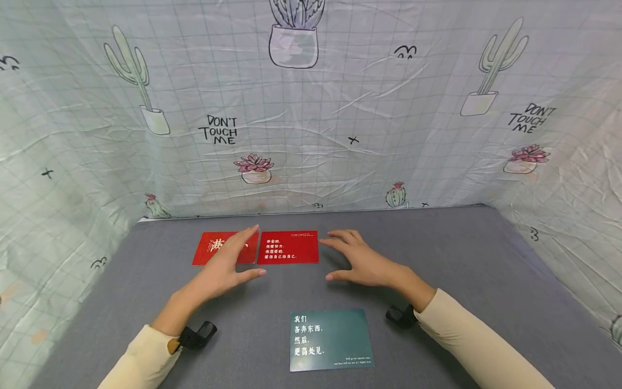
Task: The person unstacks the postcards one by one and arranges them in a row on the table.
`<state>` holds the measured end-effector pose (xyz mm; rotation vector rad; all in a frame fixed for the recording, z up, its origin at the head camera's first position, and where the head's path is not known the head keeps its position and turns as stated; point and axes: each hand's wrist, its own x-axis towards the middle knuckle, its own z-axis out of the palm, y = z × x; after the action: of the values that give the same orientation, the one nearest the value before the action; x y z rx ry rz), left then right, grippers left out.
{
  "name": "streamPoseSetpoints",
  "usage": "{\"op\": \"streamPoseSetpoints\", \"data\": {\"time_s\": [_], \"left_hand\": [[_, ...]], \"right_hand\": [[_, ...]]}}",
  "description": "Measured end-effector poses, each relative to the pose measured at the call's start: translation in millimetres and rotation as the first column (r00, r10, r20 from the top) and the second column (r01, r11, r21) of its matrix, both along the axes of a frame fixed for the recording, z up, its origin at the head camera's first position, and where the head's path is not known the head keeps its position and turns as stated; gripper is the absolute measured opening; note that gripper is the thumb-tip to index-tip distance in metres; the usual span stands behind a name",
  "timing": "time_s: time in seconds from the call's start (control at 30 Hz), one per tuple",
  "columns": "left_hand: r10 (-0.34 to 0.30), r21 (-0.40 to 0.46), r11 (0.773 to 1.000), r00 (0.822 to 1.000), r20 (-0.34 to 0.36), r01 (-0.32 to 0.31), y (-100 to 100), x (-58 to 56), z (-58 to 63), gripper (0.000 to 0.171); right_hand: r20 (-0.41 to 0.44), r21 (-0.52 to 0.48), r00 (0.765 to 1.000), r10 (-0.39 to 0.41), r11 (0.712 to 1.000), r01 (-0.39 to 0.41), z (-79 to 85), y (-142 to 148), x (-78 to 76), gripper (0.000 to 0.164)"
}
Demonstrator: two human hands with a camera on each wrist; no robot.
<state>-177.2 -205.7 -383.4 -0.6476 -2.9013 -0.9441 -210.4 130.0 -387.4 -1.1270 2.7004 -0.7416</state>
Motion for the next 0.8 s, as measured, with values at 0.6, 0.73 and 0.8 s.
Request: {"op": "streamPoseSetpoints", "data": {"time_s": [0.6, 0.73, 0.8], "left_hand": [[-0.094, 0.230, 0.971, 0.991, 0.091, 0.071, 55, 71.0, -10.5, 0.084], [-0.125, 0.238, 0.966, 0.988, 0.094, 0.100, 62, 82.4, -16.3, 0.083], [-0.130, 0.243, 0.965, 0.986, 0.109, 0.100, 65, 88.7, -18.4, 0.084]], "right_hand": [[0.032, -0.192, 0.997, 0.072, 0.979, -0.065, -4.8, 22, 65.9, 0.064], [0.031, -0.209, 0.996, 0.079, 0.975, -0.071, -6.9, 28, 80.4, 0.065], [0.027, -0.215, 0.996, 0.084, 0.974, -0.077, -8.1, 30, 87.7, 0.066]]}}
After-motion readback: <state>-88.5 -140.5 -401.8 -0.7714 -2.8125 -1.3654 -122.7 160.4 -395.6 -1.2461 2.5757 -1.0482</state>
